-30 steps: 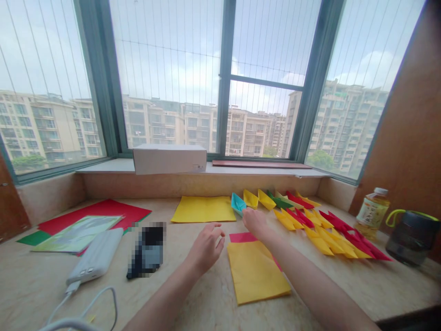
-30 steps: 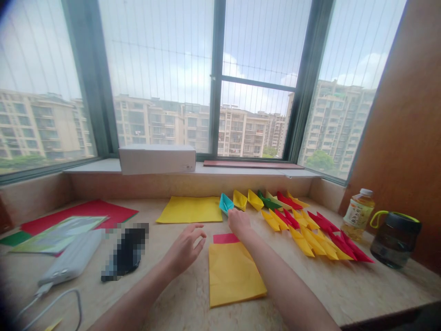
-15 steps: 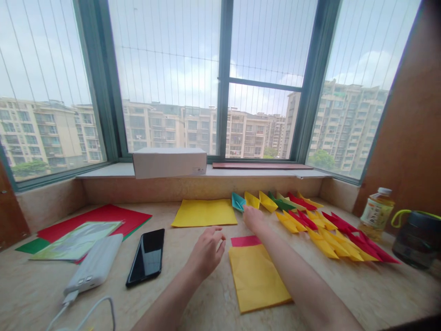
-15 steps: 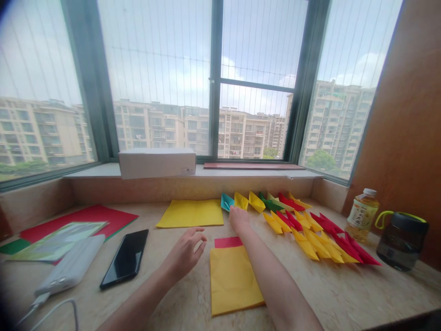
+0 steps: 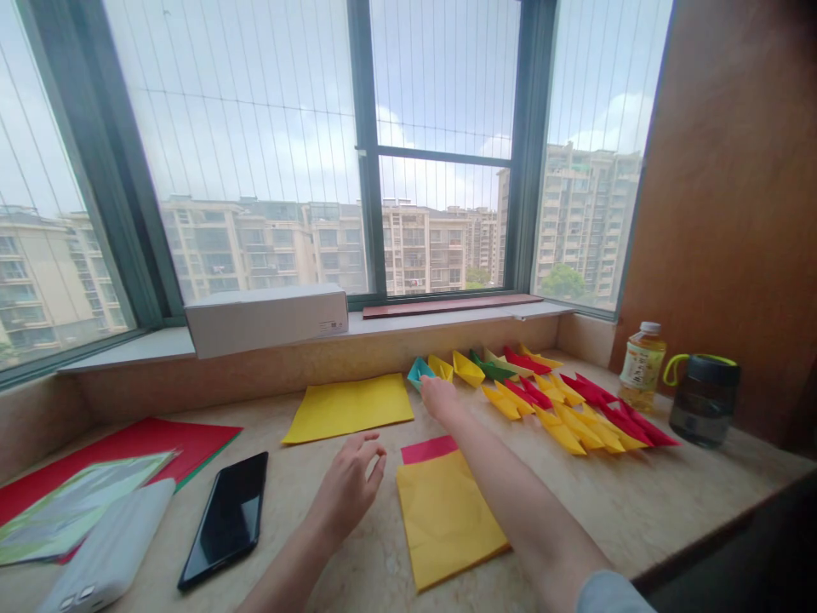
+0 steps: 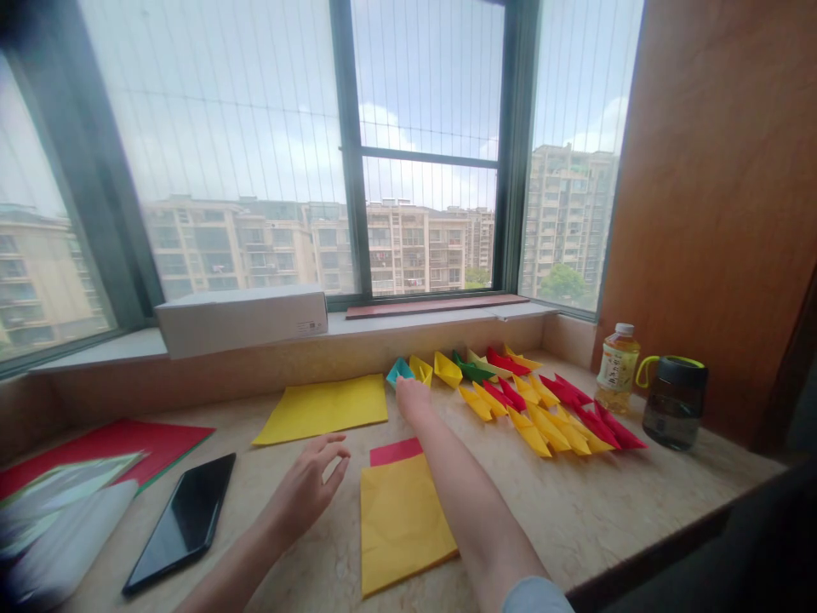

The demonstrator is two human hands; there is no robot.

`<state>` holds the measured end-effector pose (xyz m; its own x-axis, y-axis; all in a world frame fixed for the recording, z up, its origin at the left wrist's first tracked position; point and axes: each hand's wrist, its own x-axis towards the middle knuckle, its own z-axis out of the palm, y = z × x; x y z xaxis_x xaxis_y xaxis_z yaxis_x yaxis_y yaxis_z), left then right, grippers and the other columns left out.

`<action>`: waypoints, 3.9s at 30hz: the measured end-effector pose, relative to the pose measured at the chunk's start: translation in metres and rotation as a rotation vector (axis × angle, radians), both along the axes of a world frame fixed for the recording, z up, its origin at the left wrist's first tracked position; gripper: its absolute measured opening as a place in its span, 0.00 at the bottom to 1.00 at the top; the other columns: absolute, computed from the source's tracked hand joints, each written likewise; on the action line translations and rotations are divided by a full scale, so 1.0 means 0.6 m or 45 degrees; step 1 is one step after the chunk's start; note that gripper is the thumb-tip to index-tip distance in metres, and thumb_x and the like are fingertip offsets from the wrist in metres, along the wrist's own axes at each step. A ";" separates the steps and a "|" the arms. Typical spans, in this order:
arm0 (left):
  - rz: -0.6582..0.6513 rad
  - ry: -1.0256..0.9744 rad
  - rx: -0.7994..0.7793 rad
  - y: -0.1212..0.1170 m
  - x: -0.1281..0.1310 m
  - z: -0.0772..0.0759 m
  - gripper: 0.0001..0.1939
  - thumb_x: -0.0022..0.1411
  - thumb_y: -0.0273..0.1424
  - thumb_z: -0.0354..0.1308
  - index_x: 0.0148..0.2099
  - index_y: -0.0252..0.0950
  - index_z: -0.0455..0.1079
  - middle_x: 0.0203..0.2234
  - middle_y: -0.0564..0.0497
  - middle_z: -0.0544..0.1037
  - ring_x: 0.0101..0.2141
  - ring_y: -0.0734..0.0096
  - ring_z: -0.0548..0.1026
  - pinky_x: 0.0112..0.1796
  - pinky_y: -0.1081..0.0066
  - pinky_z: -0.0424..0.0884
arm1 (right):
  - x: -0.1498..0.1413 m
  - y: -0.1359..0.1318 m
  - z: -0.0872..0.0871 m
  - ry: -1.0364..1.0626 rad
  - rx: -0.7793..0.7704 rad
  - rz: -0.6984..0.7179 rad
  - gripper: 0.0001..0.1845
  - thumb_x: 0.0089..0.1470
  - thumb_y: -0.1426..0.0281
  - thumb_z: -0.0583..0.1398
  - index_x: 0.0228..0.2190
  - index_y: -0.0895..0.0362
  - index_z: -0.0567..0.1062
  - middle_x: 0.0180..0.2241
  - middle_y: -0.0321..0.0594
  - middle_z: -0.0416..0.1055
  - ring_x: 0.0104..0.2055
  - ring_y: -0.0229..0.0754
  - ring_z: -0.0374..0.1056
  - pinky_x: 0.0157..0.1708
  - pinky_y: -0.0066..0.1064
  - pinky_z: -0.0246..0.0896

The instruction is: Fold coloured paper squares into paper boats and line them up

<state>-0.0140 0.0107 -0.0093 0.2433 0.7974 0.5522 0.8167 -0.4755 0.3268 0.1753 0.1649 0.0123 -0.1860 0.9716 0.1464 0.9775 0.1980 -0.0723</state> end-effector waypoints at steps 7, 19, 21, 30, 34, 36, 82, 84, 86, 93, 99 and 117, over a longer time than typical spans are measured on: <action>0.019 -0.016 0.014 0.002 -0.003 0.000 0.09 0.64 0.29 0.53 0.37 0.38 0.75 0.46 0.42 0.78 0.48 0.56 0.77 0.49 0.54 0.73 | 0.013 -0.030 0.000 0.083 0.124 0.094 0.24 0.65 0.65 0.55 0.60 0.55 0.62 0.43 0.52 0.78 0.46 0.53 0.75 0.42 0.40 0.68; -0.056 0.045 -0.036 -0.010 0.009 0.002 0.11 0.65 0.30 0.52 0.38 0.38 0.76 0.46 0.43 0.78 0.48 0.57 0.77 0.49 0.56 0.74 | 0.165 -0.119 -0.028 0.341 0.111 0.199 0.20 0.65 0.69 0.49 0.52 0.56 0.74 0.43 0.48 0.79 0.43 0.45 0.76 0.41 0.31 0.65; -0.111 0.073 -0.054 -0.017 0.018 0.002 0.11 0.66 0.32 0.52 0.40 0.39 0.77 0.47 0.43 0.78 0.48 0.57 0.77 0.49 0.57 0.74 | 0.182 -0.121 -0.032 0.389 0.039 0.206 0.18 0.63 0.68 0.52 0.47 0.56 0.78 0.40 0.44 0.81 0.40 0.43 0.77 0.37 0.28 0.66; -0.221 0.241 -0.276 -0.034 0.043 0.003 0.18 0.63 0.36 0.56 0.53 0.37 0.74 0.53 0.40 0.76 0.53 0.51 0.74 0.54 0.51 0.70 | 0.186 -0.136 -0.022 0.489 -0.177 0.380 0.18 0.57 0.61 0.60 0.45 0.55 0.80 0.42 0.45 0.80 0.42 0.46 0.75 0.39 0.30 0.65; -0.200 0.283 -0.390 -0.037 0.043 0.008 0.21 0.63 0.36 0.55 0.56 0.36 0.72 0.55 0.39 0.74 0.55 0.51 0.71 0.56 0.51 0.67 | 0.179 -0.145 -0.019 0.529 -0.248 0.485 0.17 0.56 0.63 0.61 0.45 0.54 0.80 0.41 0.43 0.80 0.41 0.45 0.74 0.38 0.29 0.64; -0.200 0.292 -0.421 -0.037 0.043 0.008 0.21 0.64 0.36 0.54 0.57 0.36 0.71 0.55 0.40 0.74 0.55 0.52 0.71 0.57 0.52 0.66 | 0.175 -0.150 -0.016 0.552 -0.279 0.517 0.19 0.55 0.64 0.62 0.47 0.54 0.79 0.40 0.41 0.80 0.39 0.42 0.74 0.36 0.28 0.64; 0.204 -0.304 -0.192 -0.007 0.002 0.009 0.13 0.65 0.39 0.51 0.39 0.38 0.73 0.31 0.51 0.81 0.29 0.66 0.77 0.33 0.70 0.72 | 0.129 -0.194 -0.024 0.717 -0.235 0.693 0.11 0.57 0.65 0.61 0.42 0.54 0.77 0.41 0.42 0.79 0.40 0.45 0.73 0.37 0.31 0.61; 0.197 -0.339 -0.207 -0.006 0.004 0.009 0.14 0.64 0.40 0.52 0.40 0.38 0.73 0.31 0.50 0.81 0.29 0.65 0.78 0.32 0.70 0.73 | 0.120 -0.192 -0.032 0.751 -0.260 0.655 0.09 0.56 0.66 0.61 0.39 0.55 0.76 0.39 0.41 0.79 0.38 0.44 0.73 0.35 0.30 0.60; 0.170 -0.373 -0.230 -0.006 0.008 0.009 0.14 0.64 0.41 0.52 0.41 0.38 0.73 0.32 0.50 0.82 0.30 0.65 0.78 0.32 0.70 0.73 | 0.116 -0.187 -0.038 0.789 -0.291 0.602 0.07 0.55 0.67 0.61 0.35 0.57 0.76 0.35 0.40 0.79 0.34 0.42 0.72 0.31 0.28 0.59; 0.140 -0.376 -0.232 -0.008 0.019 0.005 0.17 0.63 0.40 0.52 0.50 0.37 0.70 0.28 0.52 0.79 0.26 0.67 0.77 0.30 0.70 0.73 | 0.126 -0.172 -0.029 1.229 -0.370 0.729 0.09 0.58 0.72 0.56 0.36 0.57 0.77 0.37 0.38 0.79 0.36 0.41 0.72 0.34 0.27 0.63; 0.106 -0.274 -0.161 -0.002 0.010 -0.013 0.24 0.65 0.35 0.51 0.61 0.36 0.61 0.37 0.48 0.79 0.35 0.64 0.78 0.38 0.64 0.76 | 0.134 -0.168 -0.024 1.105 -0.313 0.637 0.08 0.58 0.72 0.57 0.34 0.58 0.77 0.34 0.37 0.78 0.34 0.40 0.70 0.31 0.26 0.61; -0.076 -0.026 -0.269 -0.023 0.028 -0.008 0.15 0.64 0.31 0.53 0.51 0.38 0.75 0.54 0.41 0.74 0.54 0.54 0.73 0.56 0.53 0.69 | 0.153 -0.152 -0.018 0.895 -0.094 0.467 0.10 0.57 0.68 0.57 0.25 0.58 0.72 0.25 0.34 0.70 0.27 0.37 0.63 0.24 0.27 0.50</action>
<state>0.0031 -0.0030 -0.0139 0.2840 0.8806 0.3794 0.7814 -0.4418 0.4406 0.2671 0.0736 0.0012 -0.3836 0.8782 0.2856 0.5716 0.4687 -0.6735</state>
